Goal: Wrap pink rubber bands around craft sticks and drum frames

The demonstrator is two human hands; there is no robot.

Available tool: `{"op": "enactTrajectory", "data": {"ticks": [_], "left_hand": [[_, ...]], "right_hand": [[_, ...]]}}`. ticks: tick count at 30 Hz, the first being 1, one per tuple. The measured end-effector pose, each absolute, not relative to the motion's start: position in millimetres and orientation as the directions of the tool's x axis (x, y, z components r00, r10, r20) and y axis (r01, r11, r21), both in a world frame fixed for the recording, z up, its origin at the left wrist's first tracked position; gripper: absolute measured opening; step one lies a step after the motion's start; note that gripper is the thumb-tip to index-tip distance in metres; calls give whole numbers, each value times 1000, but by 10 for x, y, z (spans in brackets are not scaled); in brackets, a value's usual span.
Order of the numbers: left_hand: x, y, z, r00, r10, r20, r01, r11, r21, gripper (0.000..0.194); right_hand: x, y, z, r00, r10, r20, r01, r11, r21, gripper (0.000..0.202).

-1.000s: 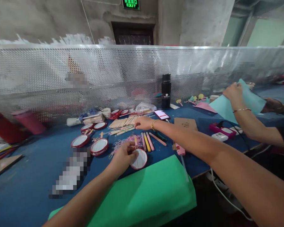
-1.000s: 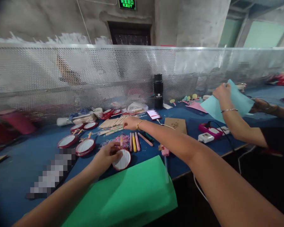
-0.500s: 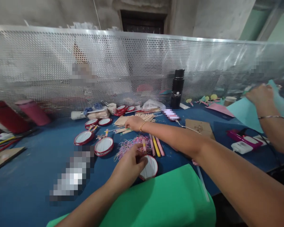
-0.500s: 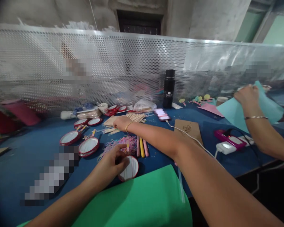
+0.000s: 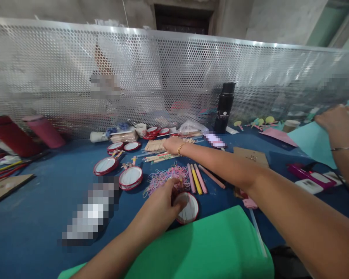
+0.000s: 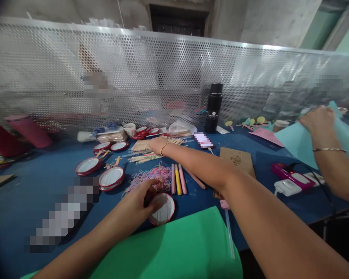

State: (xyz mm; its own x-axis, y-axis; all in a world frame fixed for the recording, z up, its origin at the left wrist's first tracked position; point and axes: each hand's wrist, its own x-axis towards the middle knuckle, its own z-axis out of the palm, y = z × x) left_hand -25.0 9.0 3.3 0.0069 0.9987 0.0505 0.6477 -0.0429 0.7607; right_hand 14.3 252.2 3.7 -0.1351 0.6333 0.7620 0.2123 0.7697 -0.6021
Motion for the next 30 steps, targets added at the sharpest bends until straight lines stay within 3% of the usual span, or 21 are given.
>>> {"op": "enactTrajectory", "data": {"ticks": [2, 5, 9, 12, 14, 17, 25, 30], "left_hand": [[-254, 75, 56, 22, 998, 62, 675, -61, 736, 47], [-248, 51, 106, 15, 997, 80, 718, -66, 692, 47], [-215, 0, 211, -30, 993, 110, 823, -38, 567, 45], [-181, -48, 305, -6, 997, 71, 933, -20, 359, 44], [-167, -69, 351, 15, 999, 37, 981, -22, 193, 45], [-160, -69, 379, 34, 999, 26, 998, -35, 45, 45], [-171, -67, 421, 61, 997, 35, 997, -63, 40, 45], [-193, -57, 526, 34, 997, 76, 998, -37, 42, 47]], "right_hand": [[149, 2517, 38, -274, 641, 717, 253, 767, -590, 46], [195, 2543, 106, -339, 639, 690, 275, 769, -577, 47], [346, 2664, 420, -518, 580, 629, 287, 810, -511, 42], [533, 2731, 788, -670, 498, 551, 267, 853, -448, 21], [674, 2713, 1014, -677, 481, 557, 260, 864, -431, 4], [858, 2599, 1214, -680, 454, 576, 221, 875, -430, 6], [962, 2449, 1115, -619, 563, 547, 299, 813, -499, 7], [896, 2507, 1178, -663, 534, 525, 369, 843, -391, 18]]}}
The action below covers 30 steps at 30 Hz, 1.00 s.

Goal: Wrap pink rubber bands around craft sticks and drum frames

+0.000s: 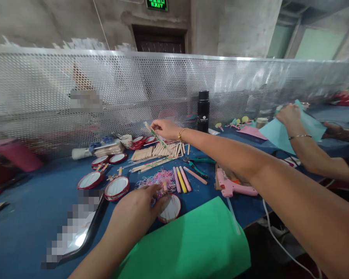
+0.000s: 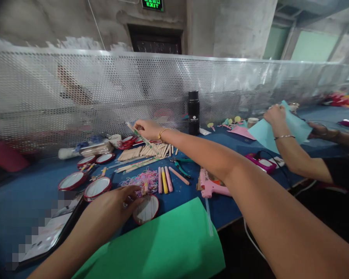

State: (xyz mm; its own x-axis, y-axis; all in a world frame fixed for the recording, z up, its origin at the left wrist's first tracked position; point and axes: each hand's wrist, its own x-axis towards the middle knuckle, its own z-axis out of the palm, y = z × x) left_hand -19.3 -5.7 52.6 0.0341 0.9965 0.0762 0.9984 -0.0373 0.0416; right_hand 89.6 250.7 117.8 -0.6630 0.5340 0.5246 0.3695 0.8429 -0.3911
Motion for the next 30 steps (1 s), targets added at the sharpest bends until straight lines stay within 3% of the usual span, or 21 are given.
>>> {"op": "enactTrajectory", "data": {"ticks": [7, 10, 15, 18, 21, 24, 27, 30], "left_hand": [[-226, 55, 679, 41, 993, 113, 994, -52, 98, 37], [-288, 131, 717, 40, 993, 115, 989, -56, 135, 36], [-508, 308, 770, 17, 990, 140, 971, -51, 236, 38], [-634, 469, 802, -5, 971, 240, 945, -73, 318, 41], [-660, 687, 840, -25, 899, 438, 908, -163, 385, 48], [-560, 886, 881, -17, 793, 609, 830, -328, 451, 53], [-395, 937, 913, -25, 776, 630, 733, -415, 540, 39], [-284, 844, 920, -47, 814, 578, 732, -366, 575, 37]], "right_hand": [[693, 2501, 1079, -782, 485, 392, 470, 871, -141, 23], [645, 2485, 1008, -791, 507, 341, 499, 858, -120, 18], [702, 2447, 1124, -755, 569, 328, 515, 823, -241, 13], [793, 2418, 1303, -711, 571, 410, 470, 820, -326, 9], [890, 2315, 1484, -666, 540, 515, 321, 831, -455, 4], [1014, 2094, 1625, -639, 511, 575, 58, 777, -627, 4], [1224, 1851, 1692, -572, 536, 620, -133, 686, -716, 12], [1551, 1742, 1602, -485, 637, 599, -121, 629, -768, 18]]}}
